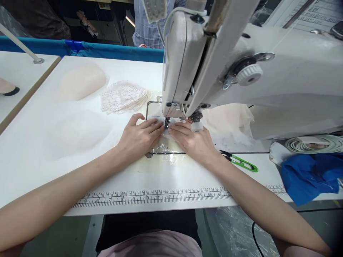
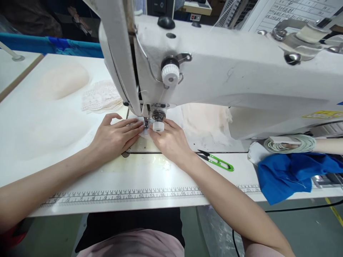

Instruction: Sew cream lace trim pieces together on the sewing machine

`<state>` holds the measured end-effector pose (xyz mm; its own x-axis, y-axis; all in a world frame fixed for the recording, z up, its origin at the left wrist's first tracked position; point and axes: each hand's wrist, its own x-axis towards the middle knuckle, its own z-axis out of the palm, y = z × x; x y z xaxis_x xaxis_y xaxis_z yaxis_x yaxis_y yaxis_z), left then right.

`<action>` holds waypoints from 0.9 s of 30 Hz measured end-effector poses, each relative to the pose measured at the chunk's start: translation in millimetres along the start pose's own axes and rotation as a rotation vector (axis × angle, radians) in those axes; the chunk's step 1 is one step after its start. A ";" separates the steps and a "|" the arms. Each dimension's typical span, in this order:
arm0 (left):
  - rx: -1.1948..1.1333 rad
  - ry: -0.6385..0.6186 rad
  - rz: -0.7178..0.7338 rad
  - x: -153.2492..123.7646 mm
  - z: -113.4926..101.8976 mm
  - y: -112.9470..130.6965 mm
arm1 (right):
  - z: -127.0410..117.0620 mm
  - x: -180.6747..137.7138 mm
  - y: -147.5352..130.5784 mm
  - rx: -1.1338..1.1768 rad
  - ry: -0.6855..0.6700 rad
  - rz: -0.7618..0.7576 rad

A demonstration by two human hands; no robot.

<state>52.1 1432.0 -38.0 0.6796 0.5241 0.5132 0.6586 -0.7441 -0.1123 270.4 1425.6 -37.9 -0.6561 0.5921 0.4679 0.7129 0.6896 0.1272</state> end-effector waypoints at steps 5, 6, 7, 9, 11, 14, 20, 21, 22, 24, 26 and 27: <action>-0.015 0.010 -0.006 -0.8 -1.0 -0.4 | 1.6 -0.7 0.7 -0.006 -0.023 -0.014; -0.019 0.012 -0.009 -0.8 -1.3 -0.3 | 2.3 -0.9 0.7 -0.013 -0.021 -0.015; -0.022 0.012 -0.014 -0.7 -1.6 -0.1 | 2.8 -1.0 0.6 -0.018 -0.018 -0.016; -0.013 0.005 -0.031 -0.3 -2.6 0.7 | 3.1 -0.9 0.0 -0.022 -0.008 -0.013; 0.027 -0.015 -0.053 0.2 -4.5 1.9 | 1.9 -0.9 -0.7 -0.011 0.010 -0.011; 0.125 -0.040 -0.064 1.0 -10.2 3.3 | -1.6 -1.9 -1.6 0.021 0.023 -0.004; 0.110 0.103 0.080 3.2 -22.6 1.7 | -10.1 -3.3 -8.1 0.117 0.067 0.022; 0.073 0.099 0.076 3.3 -23.1 1.0 | -11.7 -3.0 -10.2 0.147 0.070 0.009; 0.035 0.083 0.064 3.2 -23.0 0.3 | -13.3 -2.6 -12.3 0.178 0.064 -0.013; -0.029 0.055 0.049 2.4 -21.9 -1.1 | -16.4 -1.8 -16.2 0.220 0.051 -0.050; -0.080 0.054 0.042 1.2 -20.1 -2.6 | -18.6 -1.5 -18.9 0.223 0.069 -0.039; -0.108 0.057 0.042 0.7 -19.1 -3.3 | -19.2 -1.5 -19.7 0.214 0.086 -0.017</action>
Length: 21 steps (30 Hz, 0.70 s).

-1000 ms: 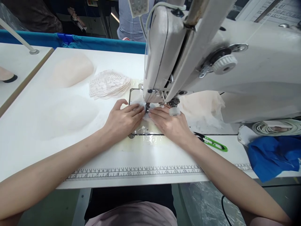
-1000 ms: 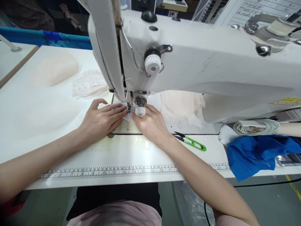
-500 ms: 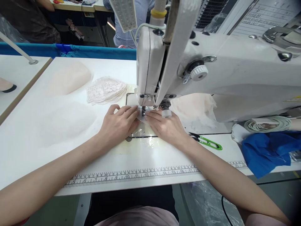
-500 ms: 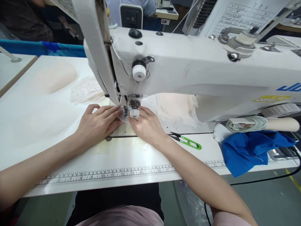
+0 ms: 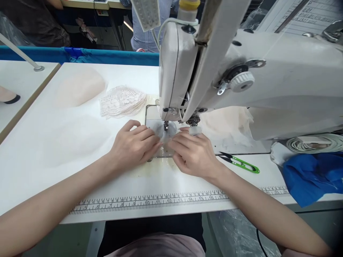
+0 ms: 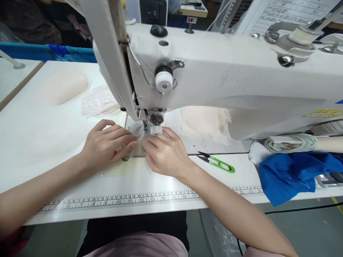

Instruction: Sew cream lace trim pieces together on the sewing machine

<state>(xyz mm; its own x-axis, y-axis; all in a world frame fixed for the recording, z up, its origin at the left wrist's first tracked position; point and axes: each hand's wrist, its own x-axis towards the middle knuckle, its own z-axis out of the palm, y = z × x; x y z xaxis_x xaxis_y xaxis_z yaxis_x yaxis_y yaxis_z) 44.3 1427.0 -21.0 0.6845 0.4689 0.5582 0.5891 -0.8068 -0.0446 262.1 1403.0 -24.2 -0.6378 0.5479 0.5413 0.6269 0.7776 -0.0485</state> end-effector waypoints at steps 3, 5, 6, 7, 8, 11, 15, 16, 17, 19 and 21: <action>-0.094 -0.040 -0.006 -0.9 3.5 -1.9 | 1.1 -0.1 -0.6 -0.049 0.012 0.055; -0.125 -0.088 -0.011 -0.8 6.6 -2.0 | 3.2 -0.2 0.4 -0.066 -0.035 0.089; -0.126 -0.105 -0.014 -0.6 8.2 -1.6 | 4.2 -0.3 1.2 -0.067 -0.069 0.111; -0.119 -0.116 -0.015 -0.4 9.7 -0.8 | 5.0 -0.3 2.1 -0.065 -0.102 0.133; -0.105 -0.120 -0.012 -0.3 11.0 0.2 | 5.5 -0.4 3.0 -0.067 -0.133 0.152; -0.050 -0.123 -0.001 -0.3 13.6 4.1 | 5.4 -1.0 6.1 -0.115 -0.188 0.181; 0.014 -0.121 0.008 -3.1 14.4 8.4 | 5.0 -1.9 9.2 -0.172 -0.198 0.167; 0.034 -0.119 0.017 -4.0 14.3 9.1 | 5.2 -2.0 9.6 -0.177 -0.195 0.163; 0.052 -0.117 0.026 -4.9 14.2 9.7 | 5.6 -2.1 10.0 -0.181 -0.190 0.161; 0.068 -0.126 0.024 -6.3 13.9 10.8 | 6.7 -2.1 10.4 -0.184 -0.182 0.159; 0.059 -0.140 0.004 -6.7 13.7 11.6 | 7.5 -2.0 10.7 -0.182 -0.178 0.155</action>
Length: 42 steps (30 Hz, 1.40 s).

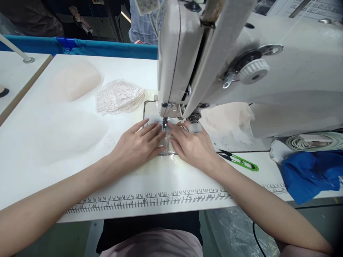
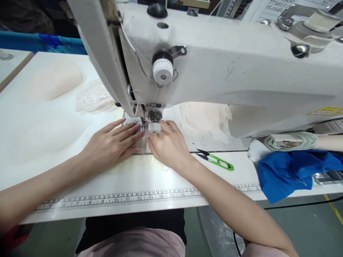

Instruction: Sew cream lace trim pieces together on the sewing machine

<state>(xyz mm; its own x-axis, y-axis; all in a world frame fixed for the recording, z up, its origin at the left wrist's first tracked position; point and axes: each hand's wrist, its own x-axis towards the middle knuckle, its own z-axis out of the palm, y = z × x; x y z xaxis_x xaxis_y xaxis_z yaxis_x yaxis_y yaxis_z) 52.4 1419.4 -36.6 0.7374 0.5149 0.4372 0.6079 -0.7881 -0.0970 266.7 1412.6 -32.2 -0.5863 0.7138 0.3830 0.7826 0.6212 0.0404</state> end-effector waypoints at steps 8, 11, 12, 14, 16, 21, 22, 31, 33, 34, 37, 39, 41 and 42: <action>0.010 -0.044 -0.019 1.8 -1.6 1.4 | 0.4 -0.1 0.9 -0.003 0.000 0.008; -0.003 -0.051 -0.038 2.2 -2.8 1.6 | 0.9 0.0 0.6 -0.023 0.010 0.013; -0.003 -0.048 -0.038 2.3 -2.9 1.7 | 1.2 0.0 0.5 -0.030 0.018 0.011; -0.003 -0.042 -0.037 2.3 -2.3 1.6 | 1.5 0.0 0.4 -0.038 0.028 0.010; -0.011 -0.031 -0.042 2.1 -0.7 1.3 | 1.7 -0.1 0.4 -0.030 0.022 0.011; 0.011 0.011 -0.024 0.0 1.0 0.7 | 0.9 -0.4 0.4 -0.007 0.002 0.018; 0.007 0.012 -0.014 -0.7 -0.2 0.5 | 0.5 -0.6 0.4 -0.005 0.017 0.011; -0.107 0.090 0.144 -6.4 -10.6 -2.2 | -7.2 -8.5 3.7 0.231 0.088 -0.185; -0.138 0.103 0.093 -5.5 -9.8 -2.1 | -8.3 -9.7 4.6 0.267 0.085 -0.190; -0.150 0.111 0.071 -5.0 -9.3 -1.8 | -8.6 -10.0 4.8 0.251 0.084 -0.192; -0.162 0.117 0.041 -4.0 -7.5 0.9 | -8.9 -10.1 4.7 0.142 0.093 -0.205; -0.167 0.103 0.016 -3.4 -6.3 3.0 | -9.7 -8.9 4.5 0.093 0.137 -0.223; -0.199 0.059 -0.044 -1.5 -5.9 3.6 | -11.6 -6.4 4.7 0.097 0.181 -0.236; -0.226 0.027 -0.090 0.4 -6.1 2.7 | -12.8 -4.6 5.0 0.114 0.193 -0.228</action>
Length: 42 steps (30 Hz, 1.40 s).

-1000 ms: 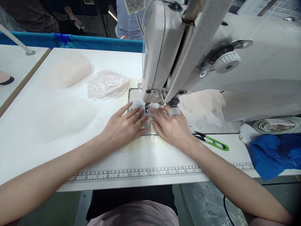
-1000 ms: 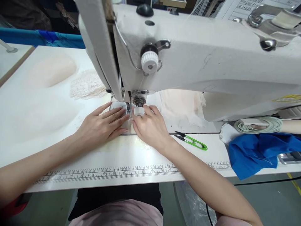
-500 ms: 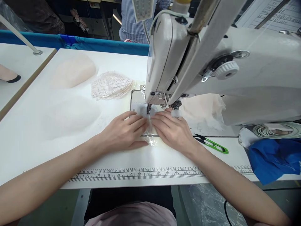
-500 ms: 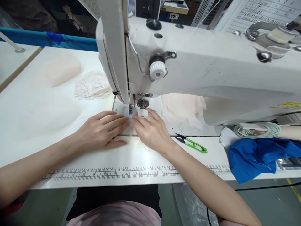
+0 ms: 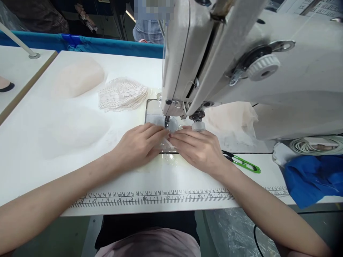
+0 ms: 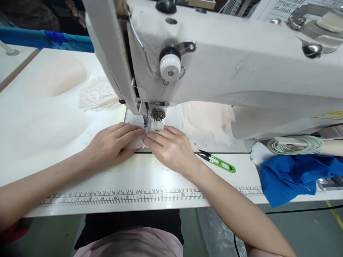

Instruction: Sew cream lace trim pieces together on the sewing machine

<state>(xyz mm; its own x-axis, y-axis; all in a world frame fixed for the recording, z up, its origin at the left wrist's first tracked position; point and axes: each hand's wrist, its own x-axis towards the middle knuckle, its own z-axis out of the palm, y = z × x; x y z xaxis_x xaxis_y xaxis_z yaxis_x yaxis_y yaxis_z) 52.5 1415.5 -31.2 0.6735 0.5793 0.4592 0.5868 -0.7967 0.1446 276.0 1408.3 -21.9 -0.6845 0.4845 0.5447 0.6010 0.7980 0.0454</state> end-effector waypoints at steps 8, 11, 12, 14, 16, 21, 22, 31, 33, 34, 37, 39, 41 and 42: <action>-0.193 -0.169 -0.246 31.3 -5.5 -16.7 | 5.0 12.3 6.3 0.010 0.075 0.333; -0.032 -0.075 -0.309 35.3 3.0 -10.3 | 8.3 12.5 6.6 -0.008 0.111 0.356; 0.018 -0.044 -0.333 35.3 6.2 -6.9 | 8.8 12.6 6.4 -0.014 0.123 0.351; 0.062 -0.006 -0.375 34.4 11.1 -0.7 | 9.4 13.1 5.9 -0.019 0.143 0.341; 0.036 -0.009 -0.410 33.4 12.7 2.9 | 9.7 13.7 5.4 -0.016 0.151 0.345; -0.064 -0.039 -0.462 32.5 9.8 -0.4 | 11.5 14.8 4.9 -0.012 0.146 0.376; -0.068 -0.041 -0.453 32.2 9.7 -1.9 | 12.0 14.8 4.9 -0.013 0.146 0.380; 0.072 -0.010 -0.316 29.4 19.2 -5.1 | 13.8 14.0 5.2 -0.035 0.178 0.365; 0.071 0.014 -0.299 30.0 17.3 -6.5 | 13.6 14.1 5.0 -0.046 0.201 0.351; 0.057 0.014 -0.277 30.2 14.8 -8.1 | 13.4 14.1 4.8 -0.048 0.211 0.345; 0.015 -0.042 -0.157 29.6 4.0 -14.7 | 11.0 13.5 3.1 -0.016 0.212 0.336; 0.035 -0.082 -0.055 27.1 -2.5 -17.9 | 7.9 11.6 0.6 0.055 0.161 0.285; 0.115 -0.082 0.059 22.7 -5.5 -17.3 | 4.5 7.9 -2.6 0.117 0.096 0.175; 0.167 -0.062 0.119 19.8 -5.7 -15.2 | 2.9 5.5 -4.4 0.124 0.068 0.115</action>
<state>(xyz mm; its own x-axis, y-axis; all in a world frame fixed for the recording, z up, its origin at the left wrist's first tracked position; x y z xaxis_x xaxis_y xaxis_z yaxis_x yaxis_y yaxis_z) 54.4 1438.1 -19.3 0.7656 0.4969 0.4086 0.5648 -0.8232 -0.0573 268.3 1408.5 -21.6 -0.5823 0.5532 0.5958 0.6153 0.7788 -0.1218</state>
